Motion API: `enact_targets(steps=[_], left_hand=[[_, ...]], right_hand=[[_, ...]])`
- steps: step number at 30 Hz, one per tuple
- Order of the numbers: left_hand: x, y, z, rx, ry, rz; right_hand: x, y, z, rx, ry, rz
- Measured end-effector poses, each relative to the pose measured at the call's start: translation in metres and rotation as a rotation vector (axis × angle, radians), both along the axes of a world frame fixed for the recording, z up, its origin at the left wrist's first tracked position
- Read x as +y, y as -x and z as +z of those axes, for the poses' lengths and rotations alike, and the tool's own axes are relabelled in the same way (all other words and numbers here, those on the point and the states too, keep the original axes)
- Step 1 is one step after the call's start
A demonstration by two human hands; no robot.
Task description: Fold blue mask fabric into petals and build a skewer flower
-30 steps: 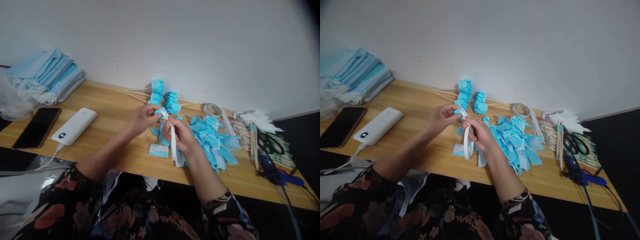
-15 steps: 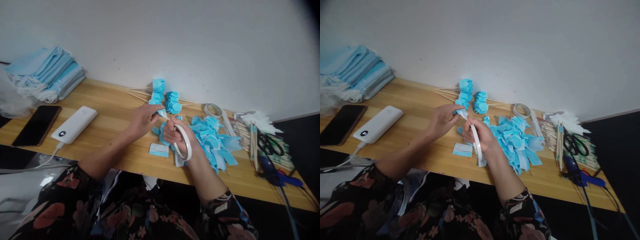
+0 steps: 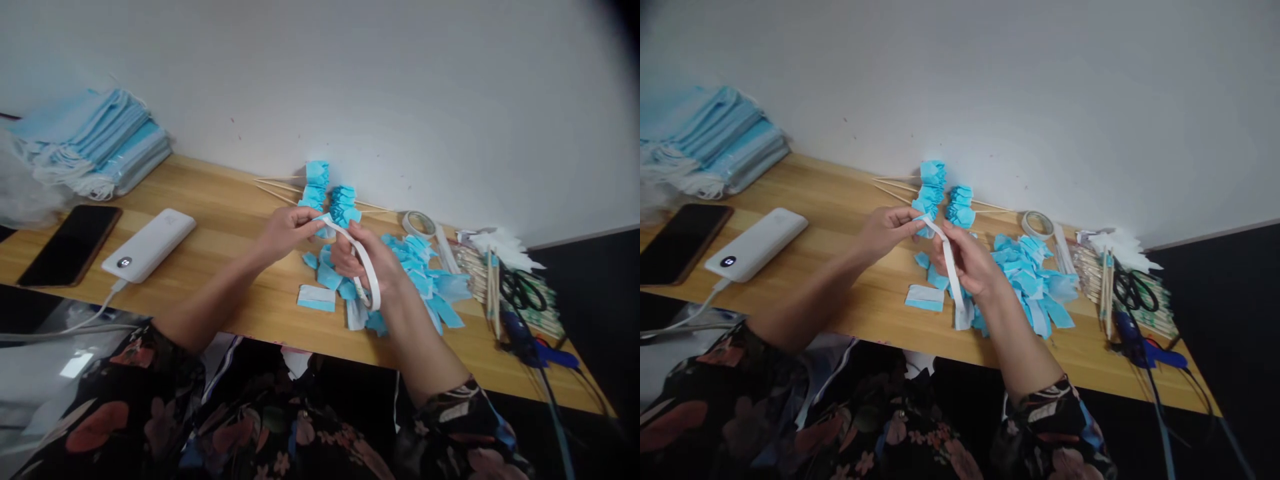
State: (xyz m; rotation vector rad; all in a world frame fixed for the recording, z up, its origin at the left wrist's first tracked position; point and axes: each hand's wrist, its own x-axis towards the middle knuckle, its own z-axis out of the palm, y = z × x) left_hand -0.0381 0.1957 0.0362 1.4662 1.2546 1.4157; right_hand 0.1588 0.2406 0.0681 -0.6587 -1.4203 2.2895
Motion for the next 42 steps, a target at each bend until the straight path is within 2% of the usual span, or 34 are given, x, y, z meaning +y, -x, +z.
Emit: enact_targets(steps=[4,9,15,25,29,35,42], left_hand=[[0.000,-0.001,0.001,0.007,-0.055,0.003],[0.000,-0.001,0.002,0.096,-0.077,0.069],[0.001,-0.001,0.001,0.108,-0.080,0.066],[0.000,-0.004,0.000,0.119,-0.088,0.087],[-0.003,-0.005,0.004,0.127,-0.064,0.060],[-0.007,-0.008,0.011,0.007,-0.041,-0.036],[-0.007,-0.008,0.012,-0.025,-0.023,-0.049]], right_hand=[[0.002,-0.004,0.008,-0.056,-0.043,0.021],[0.004,-0.007,0.015,-0.143,-0.064,-0.005],[0.005,-0.005,0.017,-0.175,-0.102,-0.064],[0.008,-0.001,0.020,-0.172,-0.155,-0.064],[0.008,0.002,0.022,-0.157,-0.166,-0.084],[0.008,0.000,0.026,-0.117,-0.171,-0.064],[0.010,-0.004,0.025,-0.132,-0.190,-0.055]])
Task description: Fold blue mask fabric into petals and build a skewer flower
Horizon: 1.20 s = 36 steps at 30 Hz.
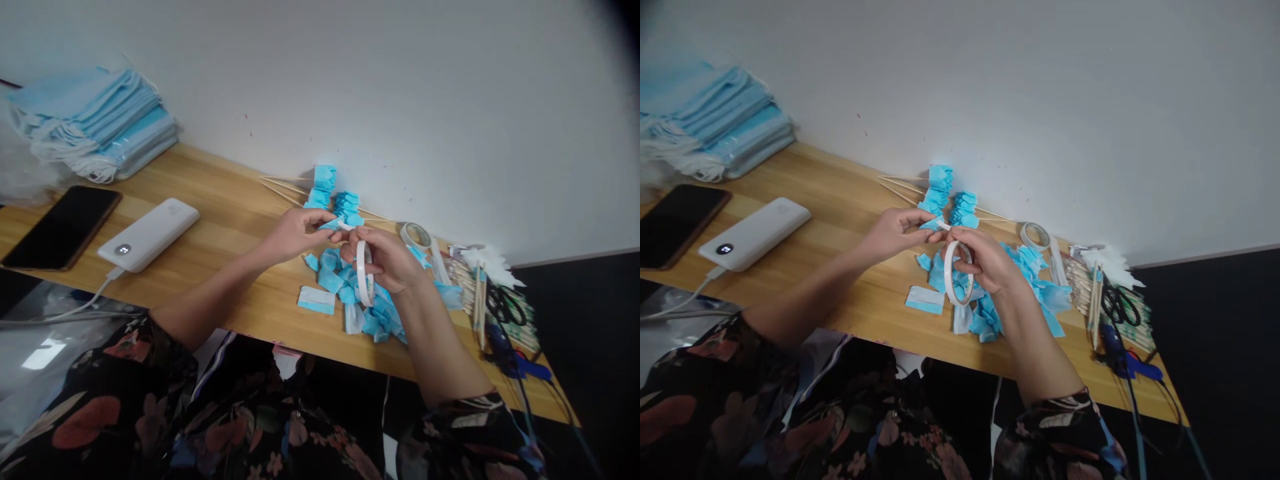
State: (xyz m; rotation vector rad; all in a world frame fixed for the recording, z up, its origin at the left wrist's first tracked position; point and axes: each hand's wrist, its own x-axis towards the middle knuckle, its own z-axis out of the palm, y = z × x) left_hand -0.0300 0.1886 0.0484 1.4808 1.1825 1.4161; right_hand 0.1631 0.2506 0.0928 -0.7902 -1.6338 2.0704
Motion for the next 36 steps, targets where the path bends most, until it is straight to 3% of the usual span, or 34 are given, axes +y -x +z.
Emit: enact_targets(steps=[12,19,36], left_hand=[[0.008,-0.005,-0.008,-0.172,-0.025,0.086],[0.006,-0.003,-0.006,-0.249,-0.007,0.031],[0.005,-0.003,-0.007,-0.242,0.017,-0.022]], right_hand=[[-0.008,0.004,0.001,0.004,0.042,0.032],[-0.013,0.006,-0.012,-0.020,0.076,0.040],[-0.013,0.009,-0.012,0.009,0.003,0.044]])
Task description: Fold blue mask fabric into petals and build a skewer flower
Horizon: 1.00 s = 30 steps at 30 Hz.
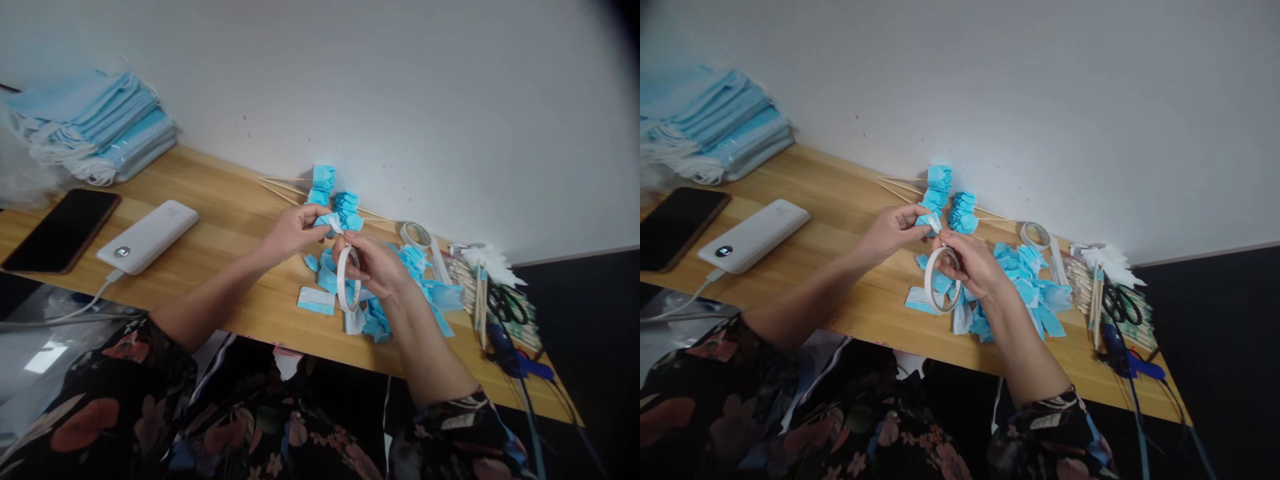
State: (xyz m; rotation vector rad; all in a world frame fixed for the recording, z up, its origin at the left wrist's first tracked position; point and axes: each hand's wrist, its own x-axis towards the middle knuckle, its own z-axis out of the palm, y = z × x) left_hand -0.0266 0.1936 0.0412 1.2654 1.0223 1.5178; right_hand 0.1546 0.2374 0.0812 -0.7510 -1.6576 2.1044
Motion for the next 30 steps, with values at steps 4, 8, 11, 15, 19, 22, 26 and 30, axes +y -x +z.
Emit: enact_targets(steps=[4,8,11,15,19,22,26,30], left_hand=[[0.000,0.001,0.000,0.000,0.003,0.000],[-0.001,0.002,0.001,0.000,0.010,-0.014],[-0.002,0.003,0.003,0.009,0.007,-0.031],[-0.002,0.003,0.001,0.015,-0.004,-0.007],[-0.001,0.004,-0.003,0.041,0.010,0.047],[0.001,0.006,-0.004,0.058,-0.014,0.048],[0.003,0.009,-0.004,0.104,-0.043,0.063],[0.004,0.012,-0.004,0.190,-0.035,0.082]], right_hand=[[0.001,0.000,-0.002,-0.028,-0.002,0.000],[0.000,0.002,-0.004,-0.038,0.015,-0.015],[-0.001,0.002,-0.007,-0.024,0.025,-0.016],[-0.002,0.003,-0.011,0.003,0.047,-0.006],[-0.006,0.006,-0.015,0.007,0.065,-0.008],[-0.010,0.010,-0.017,0.028,0.088,-0.030],[-0.016,0.014,-0.024,0.037,0.151,-0.092],[-0.023,0.019,-0.032,0.019,0.186,-0.150]])
